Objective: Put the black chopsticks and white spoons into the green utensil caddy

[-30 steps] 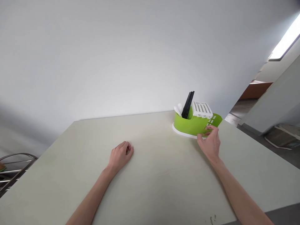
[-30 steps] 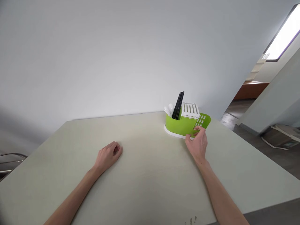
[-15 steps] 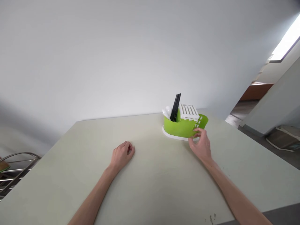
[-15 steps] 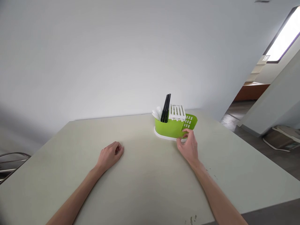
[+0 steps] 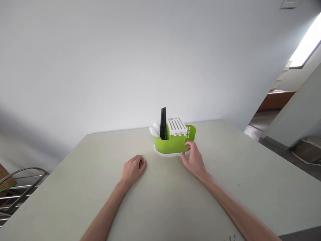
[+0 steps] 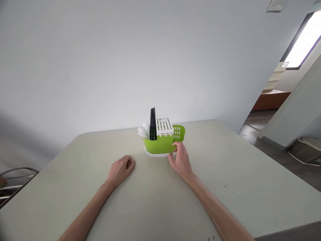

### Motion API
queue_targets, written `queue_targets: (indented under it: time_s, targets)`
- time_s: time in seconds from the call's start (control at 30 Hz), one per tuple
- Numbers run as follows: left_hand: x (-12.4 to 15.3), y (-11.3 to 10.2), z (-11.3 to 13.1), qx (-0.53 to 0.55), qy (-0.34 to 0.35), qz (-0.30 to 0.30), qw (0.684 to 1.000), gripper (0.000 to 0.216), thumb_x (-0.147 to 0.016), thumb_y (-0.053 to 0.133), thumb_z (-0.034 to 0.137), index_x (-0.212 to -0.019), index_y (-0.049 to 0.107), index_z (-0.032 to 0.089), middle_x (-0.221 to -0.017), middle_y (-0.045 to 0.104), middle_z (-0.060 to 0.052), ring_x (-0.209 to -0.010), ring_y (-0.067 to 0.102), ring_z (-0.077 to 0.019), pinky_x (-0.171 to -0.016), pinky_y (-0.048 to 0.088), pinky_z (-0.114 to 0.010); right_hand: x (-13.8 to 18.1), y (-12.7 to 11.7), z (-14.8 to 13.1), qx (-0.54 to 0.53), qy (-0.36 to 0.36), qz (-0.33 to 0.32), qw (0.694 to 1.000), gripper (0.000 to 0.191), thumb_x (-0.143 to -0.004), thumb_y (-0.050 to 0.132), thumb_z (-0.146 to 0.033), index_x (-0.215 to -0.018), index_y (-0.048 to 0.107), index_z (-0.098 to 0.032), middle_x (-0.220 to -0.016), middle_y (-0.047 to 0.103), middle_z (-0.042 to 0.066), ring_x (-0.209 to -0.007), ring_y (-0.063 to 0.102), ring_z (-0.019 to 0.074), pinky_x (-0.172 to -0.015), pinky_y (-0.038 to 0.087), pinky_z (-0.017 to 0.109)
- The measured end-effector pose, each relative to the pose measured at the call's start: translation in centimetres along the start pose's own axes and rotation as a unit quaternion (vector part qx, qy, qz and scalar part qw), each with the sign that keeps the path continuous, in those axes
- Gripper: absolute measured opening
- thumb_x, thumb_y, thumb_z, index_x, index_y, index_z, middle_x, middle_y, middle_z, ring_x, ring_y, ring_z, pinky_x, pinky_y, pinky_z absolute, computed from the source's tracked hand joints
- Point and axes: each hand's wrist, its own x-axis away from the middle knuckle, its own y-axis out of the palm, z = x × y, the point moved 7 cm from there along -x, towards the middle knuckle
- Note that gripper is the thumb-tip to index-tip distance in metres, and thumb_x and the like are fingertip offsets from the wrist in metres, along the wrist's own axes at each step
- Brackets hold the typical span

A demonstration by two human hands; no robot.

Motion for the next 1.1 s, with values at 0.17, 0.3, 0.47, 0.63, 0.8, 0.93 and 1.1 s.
queue_targets:
  time_s: [0.17,0.3,0.47,0.63,0.8,0.93,1.1]
  targets:
    - [0.0,0.2,-0.3,0.008,0.001,0.003,1.000,0.025,-0.098,0.045,0.038,-0.078,0.048,0.024,-0.080,0.066,0.000,-0.065,0.055,-0.0165,-0.062,0.034,-0.030,0.6,2.0,-1.8,-0.024,-0.036,-0.013,0.999,0.035,-0.094,0.050,-0.018,-0.127,0.042,-0.025,-0.116,0.056,0.010,-0.092,0.059,0.0237,-0.081,0.053,0.040]
    - [0.0,0.2,-0.5,0.014,-0.002,0.006,1.000,0.026,-0.097,0.046,0.039,-0.076,0.047,0.024,-0.078,0.066,0.001,-0.064,0.054,-0.0163,-0.061,0.034,-0.030,1.1,2.2,-2.4,-0.032,-0.046,-0.019,0.998,0.037,-0.094,0.049,-0.015,-0.128,0.044,-0.026,-0.125,0.054,0.013,-0.099,0.061,0.0248,-0.086,0.054,0.042]
    - [-0.2,-0.2,-1.0,0.050,-0.030,0.014,0.998,0.026,-0.094,0.050,0.041,-0.074,0.049,0.025,-0.072,0.064,0.002,-0.061,0.053,-0.0163,-0.060,0.036,-0.029,1.5,2.3,-2.4,-0.043,-0.043,-0.031,0.998,0.042,-0.090,0.050,-0.012,-0.130,0.045,-0.024,-0.133,0.051,0.015,-0.108,0.062,0.0268,-0.089,0.055,0.044]
    - [-0.3,-0.8,-1.4,0.105,-0.050,0.049,0.992,0.024,-0.092,0.053,0.042,-0.074,0.052,0.025,-0.068,0.061,0.003,-0.060,0.053,-0.0155,-0.059,0.038,-0.028,1.5,2.1,-2.3,-0.054,-0.042,-0.037,0.997,0.036,-0.085,0.054,-0.012,-0.119,0.048,-0.024,-0.134,0.050,0.016,-0.123,0.057,0.0315,-0.093,0.054,0.046]
    - [0.8,-2.3,-1.5,0.187,-0.066,0.150,0.969,0.028,-0.094,0.056,0.047,-0.077,0.051,0.026,-0.065,0.053,0.005,-0.058,0.048,-0.0142,-0.059,0.040,-0.027,1.6,2.0,-2.3,-0.065,-0.038,-0.064,0.995,0.031,-0.084,0.055,-0.015,-0.113,0.048,-0.024,-0.139,0.049,0.017,-0.130,0.054,0.0331,-0.093,0.054,0.046]
    - [0.1,-5.4,-0.3,0.214,-0.062,0.231,0.947,0.031,-0.097,0.056,0.049,-0.077,0.050,0.026,-0.070,0.055,0.003,-0.065,0.050,-0.0156,-0.063,0.042,-0.028,1.7,1.9,-1.9,-0.088,-0.023,-0.071,0.993,0.031,-0.085,0.054,-0.014,-0.114,0.050,-0.024,-0.141,0.050,0.016,-0.120,0.060,0.0299,-0.090,0.055,0.044]
    - [-4.8,-10.6,3.7,0.234,-0.028,0.309,0.921,0.026,-0.102,0.048,0.048,-0.094,0.053,0.024,-0.094,0.065,-0.004,-0.089,0.060,-0.0193,-0.081,0.048,-0.033,1.7,2.0,-1.7,-0.124,-0.012,-0.077,0.989,0.027,-0.088,0.053,-0.015,-0.114,0.052,-0.024,-0.142,0.050,0.014,-0.106,0.065,0.0244,-0.090,0.056,0.042]
